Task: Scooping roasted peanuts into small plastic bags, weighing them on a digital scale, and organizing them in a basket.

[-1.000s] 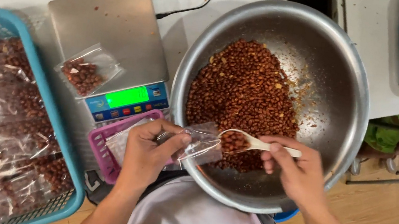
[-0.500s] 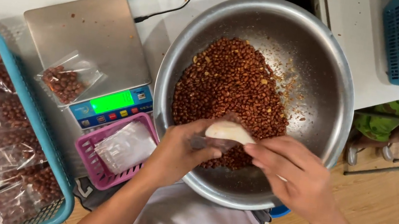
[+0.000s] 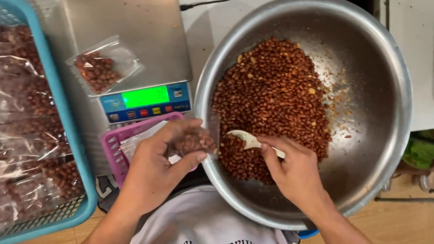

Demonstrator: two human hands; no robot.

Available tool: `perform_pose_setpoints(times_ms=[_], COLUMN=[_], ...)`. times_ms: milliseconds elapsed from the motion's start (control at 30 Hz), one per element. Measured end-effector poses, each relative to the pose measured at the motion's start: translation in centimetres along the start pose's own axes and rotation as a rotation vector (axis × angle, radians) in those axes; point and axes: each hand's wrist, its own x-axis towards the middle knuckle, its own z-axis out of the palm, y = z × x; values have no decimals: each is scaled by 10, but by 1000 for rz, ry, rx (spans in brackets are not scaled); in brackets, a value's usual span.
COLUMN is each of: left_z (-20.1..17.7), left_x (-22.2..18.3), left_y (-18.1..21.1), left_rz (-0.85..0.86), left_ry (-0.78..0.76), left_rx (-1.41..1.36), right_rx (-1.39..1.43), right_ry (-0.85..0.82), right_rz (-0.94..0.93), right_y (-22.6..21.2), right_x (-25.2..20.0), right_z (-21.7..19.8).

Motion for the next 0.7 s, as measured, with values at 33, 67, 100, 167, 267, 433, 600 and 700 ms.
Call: perform_pose_setpoints(times_ms=[33, 67, 100, 167, 267, 433, 600, 700], left_z=[0, 0, 1, 6, 22, 50, 73, 79], left_x=[-1, -1, -2, 0, 7, 21, 31, 35], left_y=[-2, -4, -7, 3, 3, 15, 10, 9], left_rz=[-1, 0, 0, -42, -23, -12, 40, -11], left_ry=[7, -18, -49, -88, -155, -307, -341, -380], left_rx=[1, 25, 48, 35, 37, 51, 6, -36], right_rx=[2, 47, 93, 108, 112, 259, 127, 16], right_ry=[-3, 1, 6, 36, 121, 329, 376, 378], right_rz=[-6, 73, 157, 155, 142, 22, -303, -451], right_y=[2, 5, 7, 6, -1, -10, -25, 7], right_x=[0, -1, -3, -6, -12, -25, -19, -30], right_z=[0, -1, -2, -15, -44, -84, -82, -85])
